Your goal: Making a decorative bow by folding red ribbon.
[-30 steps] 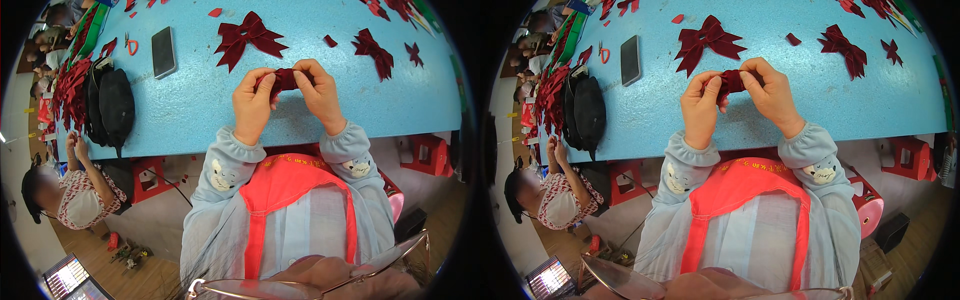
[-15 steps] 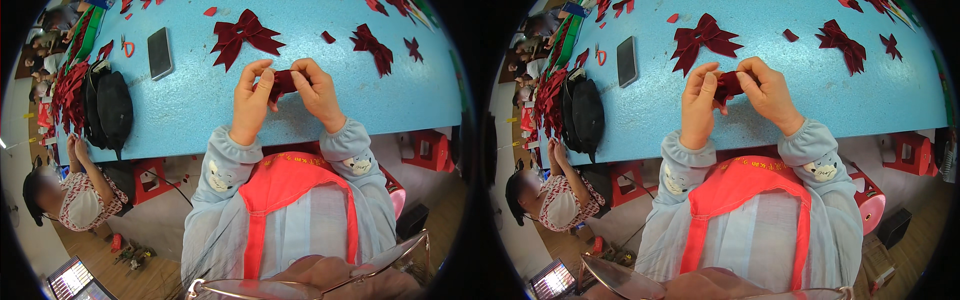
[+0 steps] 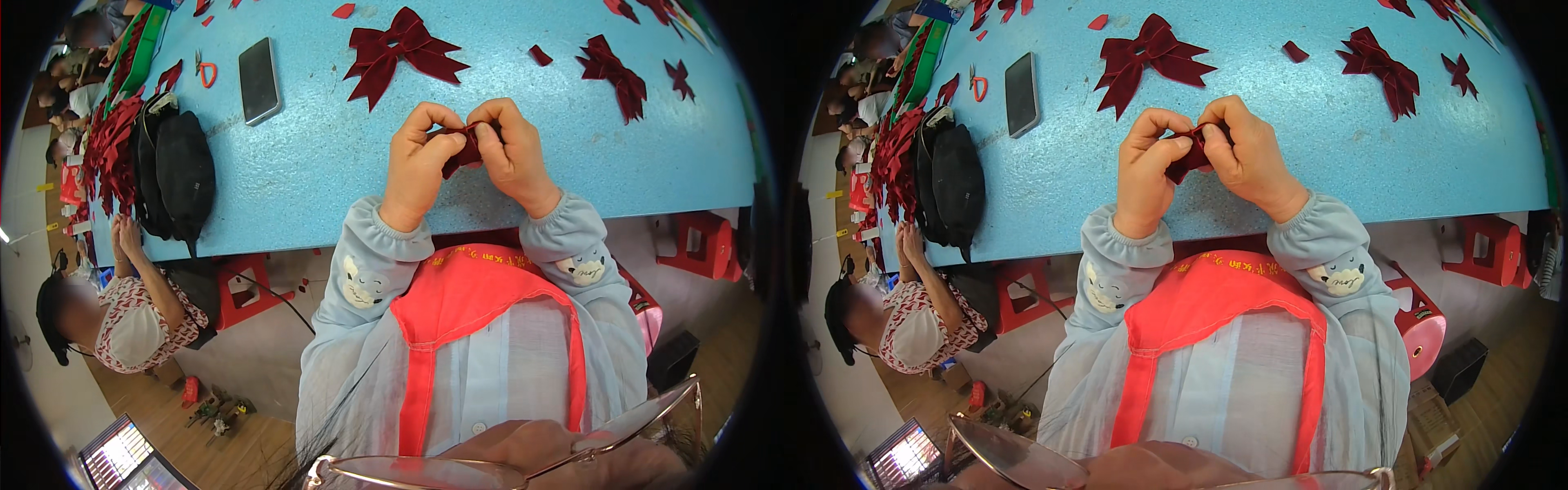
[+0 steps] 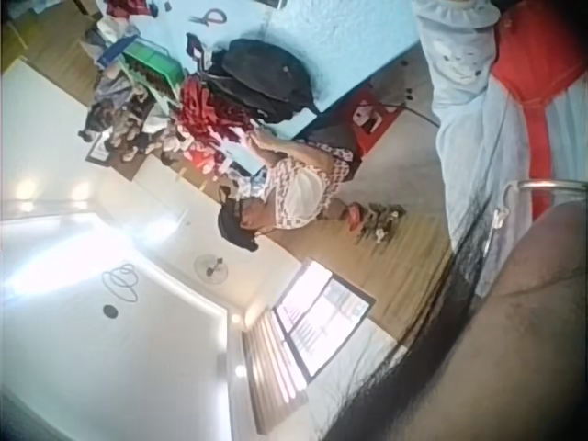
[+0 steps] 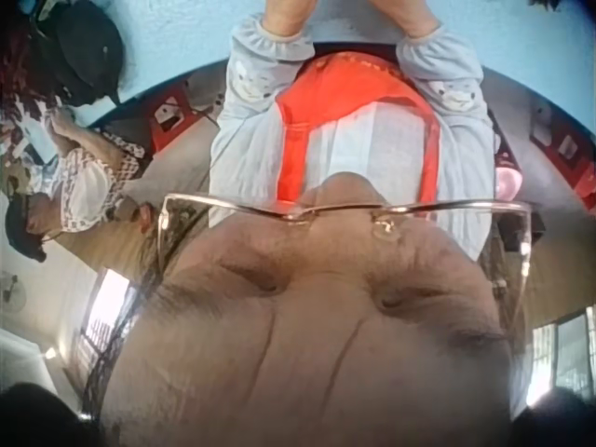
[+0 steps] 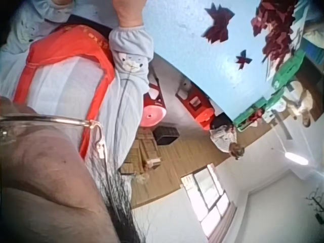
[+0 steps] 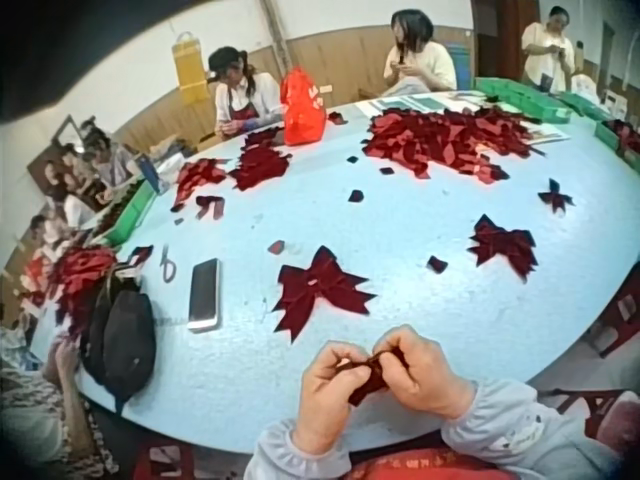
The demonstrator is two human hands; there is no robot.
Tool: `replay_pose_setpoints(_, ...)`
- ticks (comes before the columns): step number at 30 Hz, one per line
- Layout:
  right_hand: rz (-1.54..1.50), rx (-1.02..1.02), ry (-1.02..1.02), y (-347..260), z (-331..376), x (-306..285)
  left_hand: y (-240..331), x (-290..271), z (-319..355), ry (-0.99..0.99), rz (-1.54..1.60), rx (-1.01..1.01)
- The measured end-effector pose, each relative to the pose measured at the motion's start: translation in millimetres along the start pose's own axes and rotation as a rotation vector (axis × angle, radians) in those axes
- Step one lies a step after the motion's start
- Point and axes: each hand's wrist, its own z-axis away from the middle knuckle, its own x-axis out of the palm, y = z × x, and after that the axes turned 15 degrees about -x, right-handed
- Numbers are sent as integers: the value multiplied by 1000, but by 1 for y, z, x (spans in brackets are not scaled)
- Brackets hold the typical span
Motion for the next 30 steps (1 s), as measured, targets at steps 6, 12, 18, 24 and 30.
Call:
replay_pose_setpoints(6, -102, 22, 4, 1, -1, -3, -7, -5, -1, 25, -5, 46)
replay_pose_setpoints(12, -422, 133, 33, 0, -7, -10, -8, -2, -4, 88, 99, 164)
replay_pose_setpoints(18, -467, 221, -28, 0, -7, -14, -11, 1, -6, 61, 266, 122)
replay_pose_setpoints(24, -386, 277, -97, -2, -11, -15, -14, 3, -3, 94, 91, 198)
replay_pose_setpoints(30, -519, 336, 19, 0, -8, -10, -4, 10, 2, 145, -205, 79)
